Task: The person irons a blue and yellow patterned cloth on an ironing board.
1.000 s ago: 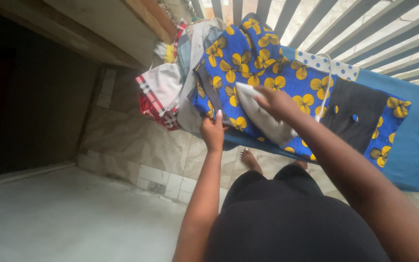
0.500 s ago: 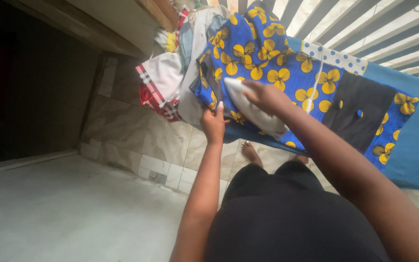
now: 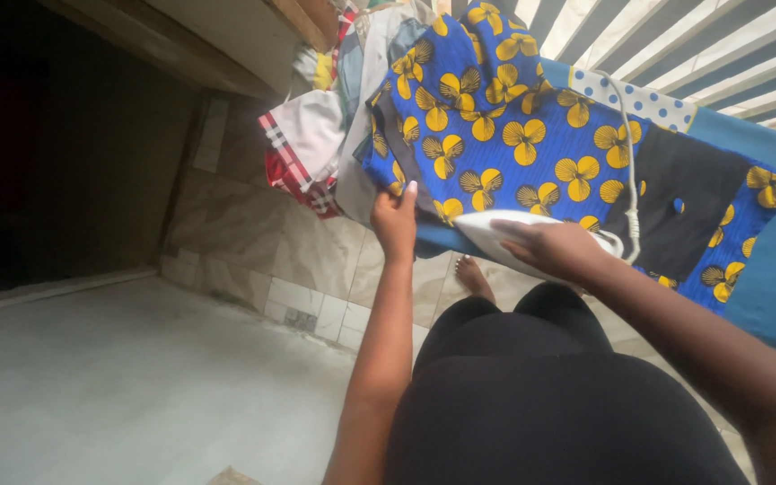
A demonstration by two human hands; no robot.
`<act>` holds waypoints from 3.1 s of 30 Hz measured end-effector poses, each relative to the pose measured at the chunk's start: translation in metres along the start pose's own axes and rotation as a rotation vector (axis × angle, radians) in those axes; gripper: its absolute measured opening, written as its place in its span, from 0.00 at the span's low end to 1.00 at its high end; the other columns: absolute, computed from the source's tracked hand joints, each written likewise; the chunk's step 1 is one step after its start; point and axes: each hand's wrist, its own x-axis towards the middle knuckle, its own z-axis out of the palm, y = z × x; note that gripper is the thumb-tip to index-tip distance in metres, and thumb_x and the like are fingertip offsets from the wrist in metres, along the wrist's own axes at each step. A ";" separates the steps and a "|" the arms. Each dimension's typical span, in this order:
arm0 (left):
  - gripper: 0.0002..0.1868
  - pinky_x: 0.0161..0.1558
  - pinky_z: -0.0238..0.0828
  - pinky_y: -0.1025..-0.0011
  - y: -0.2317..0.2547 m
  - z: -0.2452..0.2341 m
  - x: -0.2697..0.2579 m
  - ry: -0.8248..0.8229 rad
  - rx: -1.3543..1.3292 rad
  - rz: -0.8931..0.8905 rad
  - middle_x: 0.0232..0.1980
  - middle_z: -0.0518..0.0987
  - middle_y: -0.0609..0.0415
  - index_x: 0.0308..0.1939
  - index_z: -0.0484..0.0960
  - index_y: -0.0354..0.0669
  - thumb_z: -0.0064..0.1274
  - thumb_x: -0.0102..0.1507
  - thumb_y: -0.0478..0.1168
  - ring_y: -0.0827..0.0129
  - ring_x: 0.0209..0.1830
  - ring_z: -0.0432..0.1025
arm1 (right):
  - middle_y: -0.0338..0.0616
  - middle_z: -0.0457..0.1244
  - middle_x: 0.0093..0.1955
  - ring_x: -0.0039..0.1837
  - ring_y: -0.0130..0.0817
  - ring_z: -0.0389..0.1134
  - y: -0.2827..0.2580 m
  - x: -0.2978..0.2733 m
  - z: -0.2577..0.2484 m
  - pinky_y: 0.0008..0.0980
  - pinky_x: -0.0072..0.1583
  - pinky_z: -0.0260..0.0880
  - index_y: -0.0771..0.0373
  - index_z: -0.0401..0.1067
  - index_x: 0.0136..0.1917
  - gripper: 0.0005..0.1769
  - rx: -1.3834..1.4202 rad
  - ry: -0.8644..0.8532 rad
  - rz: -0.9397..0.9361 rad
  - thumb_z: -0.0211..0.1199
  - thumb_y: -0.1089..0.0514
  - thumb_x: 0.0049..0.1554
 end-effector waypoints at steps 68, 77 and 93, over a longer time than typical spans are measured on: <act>0.51 0.77 0.23 0.37 0.026 0.222 -0.199 -0.536 1.023 0.514 0.85 0.37 0.43 0.81 0.50 0.49 0.55 0.62 0.64 0.52 0.86 0.32 | 0.51 0.72 0.51 0.49 0.52 0.75 0.331 -0.206 0.032 0.49 0.50 0.74 0.35 0.69 0.72 0.32 0.116 0.099 0.428 0.57 0.30 0.57; 0.53 0.77 0.24 0.36 0.022 0.227 -0.201 -0.491 1.058 0.546 0.85 0.37 0.42 0.82 0.49 0.49 0.56 0.61 0.65 0.51 0.85 0.31 | 0.56 0.71 0.52 0.54 0.57 0.73 0.356 -0.216 0.009 0.50 0.56 0.71 0.43 0.74 0.69 0.32 0.194 0.304 0.514 0.58 0.27 0.59; 0.54 0.76 0.21 0.35 0.026 0.235 -0.199 -0.561 1.150 0.432 0.85 0.34 0.42 0.82 0.45 0.51 0.56 0.61 0.64 0.51 0.85 0.27 | 0.57 0.70 0.49 0.52 0.58 0.72 0.301 -0.070 -0.071 0.53 0.54 0.71 0.42 0.69 0.73 0.28 0.082 0.242 0.168 0.56 0.36 0.62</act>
